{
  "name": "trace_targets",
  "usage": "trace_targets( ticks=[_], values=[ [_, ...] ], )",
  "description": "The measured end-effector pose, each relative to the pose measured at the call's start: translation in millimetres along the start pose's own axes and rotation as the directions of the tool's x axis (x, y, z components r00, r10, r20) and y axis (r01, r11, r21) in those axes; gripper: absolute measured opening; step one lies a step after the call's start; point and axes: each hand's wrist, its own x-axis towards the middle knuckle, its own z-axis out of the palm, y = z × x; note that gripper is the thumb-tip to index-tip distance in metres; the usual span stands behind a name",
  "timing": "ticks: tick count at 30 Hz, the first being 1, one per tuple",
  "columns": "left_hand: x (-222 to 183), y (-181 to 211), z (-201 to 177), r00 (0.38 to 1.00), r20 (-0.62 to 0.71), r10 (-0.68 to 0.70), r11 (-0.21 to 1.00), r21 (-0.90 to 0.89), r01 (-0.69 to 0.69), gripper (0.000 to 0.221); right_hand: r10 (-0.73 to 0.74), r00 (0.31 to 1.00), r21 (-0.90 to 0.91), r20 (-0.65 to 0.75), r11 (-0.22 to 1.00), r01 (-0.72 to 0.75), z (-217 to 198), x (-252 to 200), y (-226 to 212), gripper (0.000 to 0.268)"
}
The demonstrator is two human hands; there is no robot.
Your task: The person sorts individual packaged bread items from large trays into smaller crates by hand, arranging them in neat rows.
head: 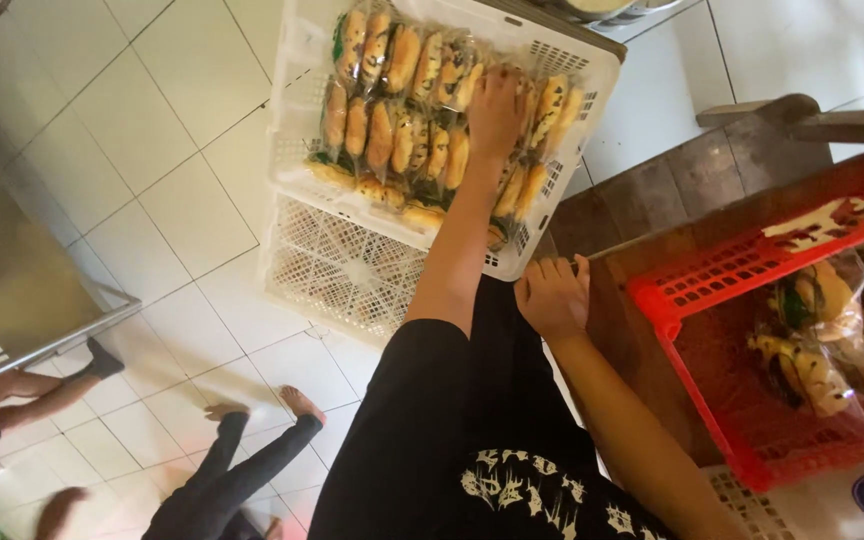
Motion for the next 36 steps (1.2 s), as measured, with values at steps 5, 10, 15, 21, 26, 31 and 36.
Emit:
trace_targets(
  ticks=[5, 10, 15, 21, 26, 31, 36],
  values=[
    [17, 50, -10, 0.917, 0.181, -0.354, 0.934, 0.122, 0.337, 0.036, 0.013, 1.000, 0.025, -0.009, 1.000, -0.013, 5, -1, 2, 0.015],
    [8, 67, 18, 0.973, 0.125, -0.195, 0.981, 0.004, 0.196, 0.042, 0.004, 1.000, 0.031, -0.030, 1.000, -0.003, 6, -2, 3, 0.014],
    [3, 50, 58, 0.976, 0.072, -0.207, 0.971, -0.106, 0.214, 0.044, 0.005, 0.999, 0.016, -0.050, 1.000, -0.004, 10, -6, 4, 0.014],
    [-39, 41, 76, 0.994, -0.097, 0.053, 0.995, -0.075, -0.060, 0.044, 0.089, 0.995, 0.075, 0.051, 0.993, -0.092, 26, -10, 7, 0.017],
    [-42, 263, -103, 0.992, 0.063, 0.108, 0.736, -0.676, -0.037, 0.037, 0.068, 0.989, 0.241, -0.131, 0.970, -0.034, 47, -14, 14, 0.029],
    [-59, 376, -104, 0.707, 0.074, 0.703, 0.496, -0.765, -0.412, 0.044, -0.050, 0.973, 0.108, -0.224, 0.991, 0.076, 94, -24, 29, 0.020],
    [-74, 388, -61, 0.580, 0.151, 0.800, 0.594, -0.069, -0.801, 0.024, -0.132, 0.921, 0.037, -0.367, 0.987, 0.156, 112, -22, 34, 0.023]
  ],
)
